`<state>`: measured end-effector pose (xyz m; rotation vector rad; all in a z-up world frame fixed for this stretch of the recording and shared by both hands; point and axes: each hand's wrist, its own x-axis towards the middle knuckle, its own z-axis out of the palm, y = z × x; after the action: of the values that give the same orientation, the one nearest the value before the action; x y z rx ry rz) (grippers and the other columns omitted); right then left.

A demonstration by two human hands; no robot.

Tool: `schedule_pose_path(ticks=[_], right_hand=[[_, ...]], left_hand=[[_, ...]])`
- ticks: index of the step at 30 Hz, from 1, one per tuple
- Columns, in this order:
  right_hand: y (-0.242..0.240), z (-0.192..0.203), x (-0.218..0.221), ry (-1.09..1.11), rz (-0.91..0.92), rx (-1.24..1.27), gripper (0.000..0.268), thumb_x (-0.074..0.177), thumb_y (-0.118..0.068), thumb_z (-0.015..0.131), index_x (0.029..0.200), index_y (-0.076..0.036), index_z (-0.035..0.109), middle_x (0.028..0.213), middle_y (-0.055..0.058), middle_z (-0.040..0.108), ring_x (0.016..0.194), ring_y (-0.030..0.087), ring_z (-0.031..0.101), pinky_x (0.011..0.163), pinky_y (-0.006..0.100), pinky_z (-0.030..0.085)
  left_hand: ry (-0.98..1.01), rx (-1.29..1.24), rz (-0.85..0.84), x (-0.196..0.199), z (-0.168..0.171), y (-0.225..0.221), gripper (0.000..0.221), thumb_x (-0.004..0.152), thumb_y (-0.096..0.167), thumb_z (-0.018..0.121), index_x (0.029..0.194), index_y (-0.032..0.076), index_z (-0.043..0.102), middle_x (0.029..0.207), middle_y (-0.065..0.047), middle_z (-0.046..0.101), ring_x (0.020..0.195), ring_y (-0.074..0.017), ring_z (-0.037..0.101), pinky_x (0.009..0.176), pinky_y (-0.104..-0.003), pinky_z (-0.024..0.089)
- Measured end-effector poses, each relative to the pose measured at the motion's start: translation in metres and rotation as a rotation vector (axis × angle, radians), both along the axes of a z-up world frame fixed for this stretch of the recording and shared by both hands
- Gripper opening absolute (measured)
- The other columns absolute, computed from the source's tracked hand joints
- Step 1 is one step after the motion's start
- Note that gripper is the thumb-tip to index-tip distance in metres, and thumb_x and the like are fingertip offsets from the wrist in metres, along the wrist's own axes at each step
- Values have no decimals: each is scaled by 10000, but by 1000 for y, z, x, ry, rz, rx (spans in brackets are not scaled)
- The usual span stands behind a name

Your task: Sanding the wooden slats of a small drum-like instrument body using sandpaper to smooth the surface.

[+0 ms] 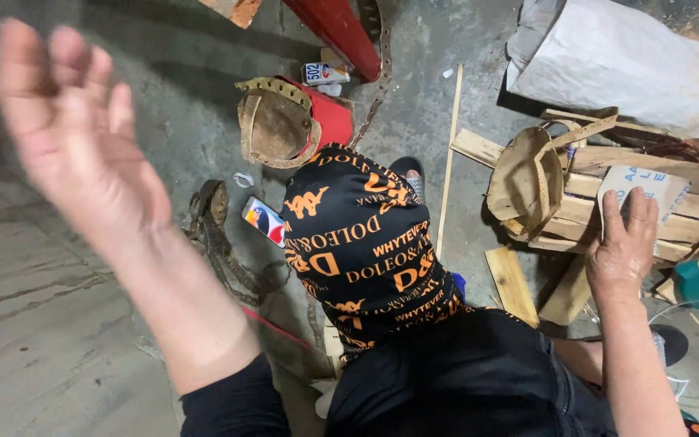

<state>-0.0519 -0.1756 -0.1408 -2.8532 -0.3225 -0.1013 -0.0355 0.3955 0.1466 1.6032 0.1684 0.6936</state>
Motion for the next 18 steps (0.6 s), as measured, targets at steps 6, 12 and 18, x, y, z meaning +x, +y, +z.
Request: schedule_pose_path(ticks=[6,12,18], right_hand=[[-5,-4,0,-21,28,74,853,677,162,688,1518,60,589,1597,339,420,1409,568,413,1168,585,367],[-17,-30,-1,-29,-30,81,761,702,79,683,1449,-65,650,1481,317,520,1370,556,490,1074,643,430],[-16,-38,4,-7,-122,93,645,849,23,566,1465,-163,613,1514,234,505,1398,458,488,1121,547,421]], left_hand=[[-94,-144,-348,23,32,-195,496,1045,-82,564,1462,186,576,1436,3,642,1332,-144,659,1295,-345,580],[145,-116,-440,51,-187,-374,603,922,6,669,1491,24,472,1470,-229,531,1432,-375,459,1259,-493,333],[1079,-203,-437,29,-250,-382,869,887,407,683,1576,31,309,1566,-297,368,1462,-419,359,1229,-494,307]])
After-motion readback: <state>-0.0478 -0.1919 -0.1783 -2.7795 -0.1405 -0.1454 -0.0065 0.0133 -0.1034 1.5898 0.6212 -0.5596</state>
